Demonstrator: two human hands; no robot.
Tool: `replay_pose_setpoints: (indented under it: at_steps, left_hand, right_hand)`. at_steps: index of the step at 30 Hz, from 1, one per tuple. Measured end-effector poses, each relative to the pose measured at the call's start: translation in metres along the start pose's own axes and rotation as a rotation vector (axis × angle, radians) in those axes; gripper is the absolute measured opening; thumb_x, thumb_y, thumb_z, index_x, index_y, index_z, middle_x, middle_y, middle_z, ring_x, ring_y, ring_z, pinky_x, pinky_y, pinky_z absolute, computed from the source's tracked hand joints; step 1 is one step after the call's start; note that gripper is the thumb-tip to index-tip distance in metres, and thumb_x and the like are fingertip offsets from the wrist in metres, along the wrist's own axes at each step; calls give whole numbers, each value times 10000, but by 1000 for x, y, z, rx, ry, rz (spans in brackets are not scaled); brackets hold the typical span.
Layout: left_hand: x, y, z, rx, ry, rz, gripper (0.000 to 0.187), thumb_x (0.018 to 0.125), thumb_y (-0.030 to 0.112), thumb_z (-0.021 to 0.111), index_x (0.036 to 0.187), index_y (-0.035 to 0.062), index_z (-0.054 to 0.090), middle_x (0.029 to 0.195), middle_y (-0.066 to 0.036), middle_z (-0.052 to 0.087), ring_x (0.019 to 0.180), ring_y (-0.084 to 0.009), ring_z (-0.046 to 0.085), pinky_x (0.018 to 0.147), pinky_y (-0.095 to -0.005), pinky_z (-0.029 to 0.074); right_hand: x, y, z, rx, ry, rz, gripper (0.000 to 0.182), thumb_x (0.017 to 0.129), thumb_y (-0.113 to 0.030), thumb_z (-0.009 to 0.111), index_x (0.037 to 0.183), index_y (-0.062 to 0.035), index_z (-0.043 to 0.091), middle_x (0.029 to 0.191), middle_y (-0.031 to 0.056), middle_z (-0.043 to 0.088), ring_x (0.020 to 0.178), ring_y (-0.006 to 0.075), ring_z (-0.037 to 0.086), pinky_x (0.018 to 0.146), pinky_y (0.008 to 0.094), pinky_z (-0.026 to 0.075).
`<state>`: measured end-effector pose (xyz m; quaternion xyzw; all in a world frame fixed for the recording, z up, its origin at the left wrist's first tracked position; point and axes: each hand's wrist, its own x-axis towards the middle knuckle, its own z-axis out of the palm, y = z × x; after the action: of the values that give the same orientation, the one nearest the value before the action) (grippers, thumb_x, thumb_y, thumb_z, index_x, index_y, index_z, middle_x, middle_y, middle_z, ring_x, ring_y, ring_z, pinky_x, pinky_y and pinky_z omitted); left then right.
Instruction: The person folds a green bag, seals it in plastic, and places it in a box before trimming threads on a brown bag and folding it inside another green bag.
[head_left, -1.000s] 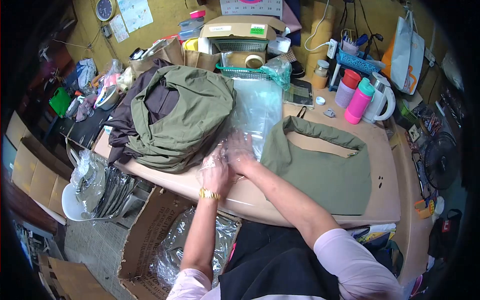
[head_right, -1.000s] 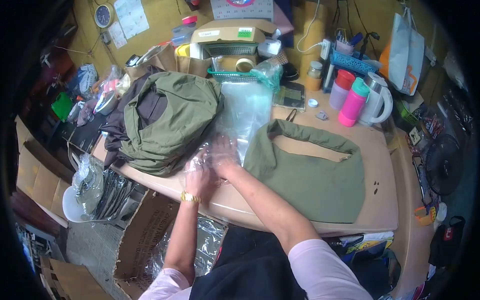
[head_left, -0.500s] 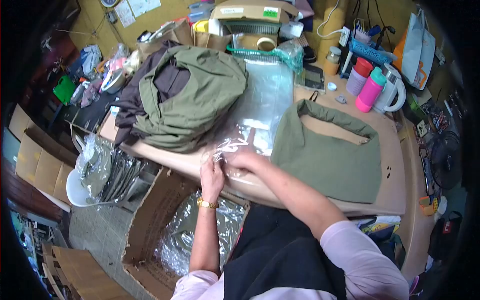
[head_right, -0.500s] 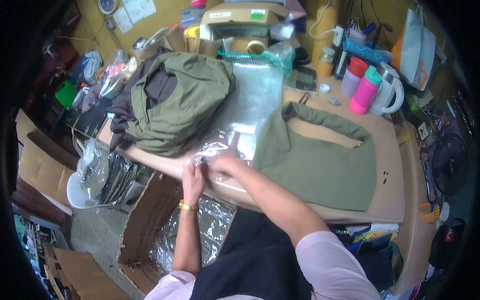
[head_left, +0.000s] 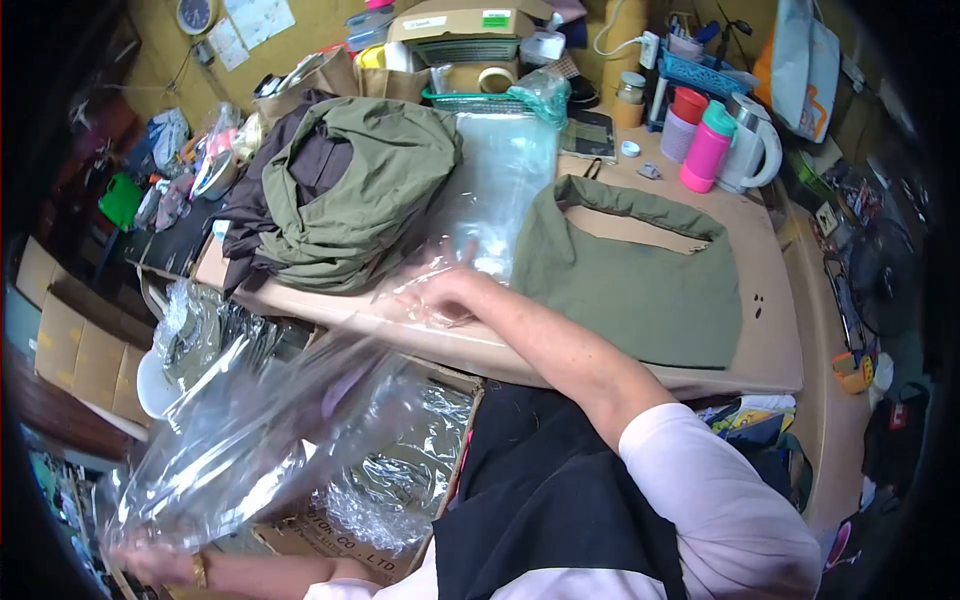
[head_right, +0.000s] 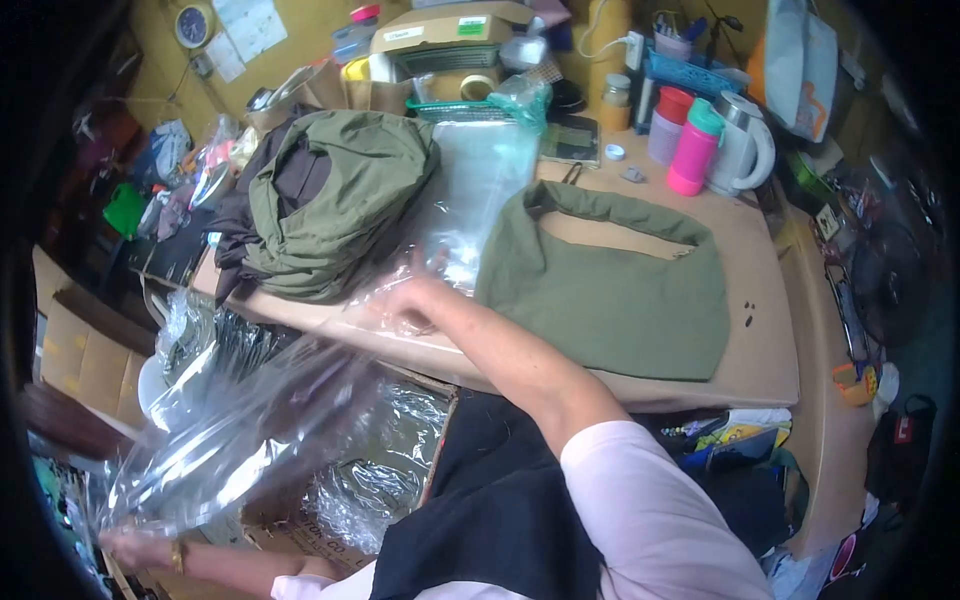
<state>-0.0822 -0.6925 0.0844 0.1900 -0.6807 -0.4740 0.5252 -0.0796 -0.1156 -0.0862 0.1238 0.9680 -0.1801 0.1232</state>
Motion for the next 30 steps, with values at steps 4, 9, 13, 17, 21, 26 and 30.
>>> replay_pose_setpoints:
  at_steps: [4, 9, 13, 17, 21, 26, 30]
  left_hand:
    - [-31, 43, 6, 130, 282, 613, 215, 941, 213, 504, 1022, 32, 588, 908, -77, 621, 700, -199, 619, 613, -298, 512]
    - [-314, 135, 101, -249, -628, 1014, 95, 778, 112, 689, 815, 67, 614, 694, -96, 536, 594, -238, 543, 549, -377, 439]
    - [-468, 156, 98, -513, -1700, 775, 350, 816, 159, 722, 1113, 29, 591, 880, -167, 643, 816, -343, 643, 712, -398, 511]
    - [-482, 221, 80, -681, -1600, 847, 542, 833, 281, 722, 1273, 29, 530, 1038, -160, 669, 1082, -351, 612, 974, -497, 442]
    - [-519, 223, 130, -422, -1592, 1101, 742, 782, 576, 696, 1320, 88, 540, 1139, -142, 672, 1116, -321, 610, 1070, -691, 203]
    - [-509, 229, 178, 346, -2243, 1332, 792, 678, 691, 727, 1224, 122, 658, 1341, -164, 574, 1381, -350, 383, 1067, -745, 167]
    - [-550, 209, 172, -607, -2018, 996, 964, 636, 696, 758, 1385, 142, 511, 1588, -181, 202, 1470, -436, 130, 1089, -732, 130]
  right_hand:
    - [-84, -32, -9, 234, 193, -419, 521, 968, -525, 467, 1356, -186, 545, 1353, 138, 553, 1190, 342, 553, 984, 482, 452]
    - [-162, -28, -6, 1589, -242, -324, 571, 925, -582, 563, 1140, -56, 613, 1024, 58, 656, 941, 170, 627, 833, 315, 517]
    - [-175, 72, 11, 1802, 239, -213, 409, 1013, -368, 516, 1139, 10, 611, 1106, 113, 670, 954, 169, 649, 818, 304, 526]
    - [-238, 151, 1, 1641, 658, 7, 220, 1017, -193, 513, 1124, -27, 609, 1029, 125, 691, 896, 168, 668, 736, 302, 544]
    - [-288, 163, -6, 1480, 737, -140, 217, 985, -147, 564, 1169, -38, 606, 868, 113, 700, 698, 117, 649, 581, 227, 480]
    - [-341, 219, -5, 1388, 786, 7, 327, 986, -191, 572, 1268, -25, 577, 807, 116, 689, 513, 61, 532, 489, 194, 415]
    - [-354, 213, -21, 1395, 667, -28, 444, 999, -314, 558, 1324, -12, 552, 788, 118, 685, 459, 32, 450, 448, 161, 352]
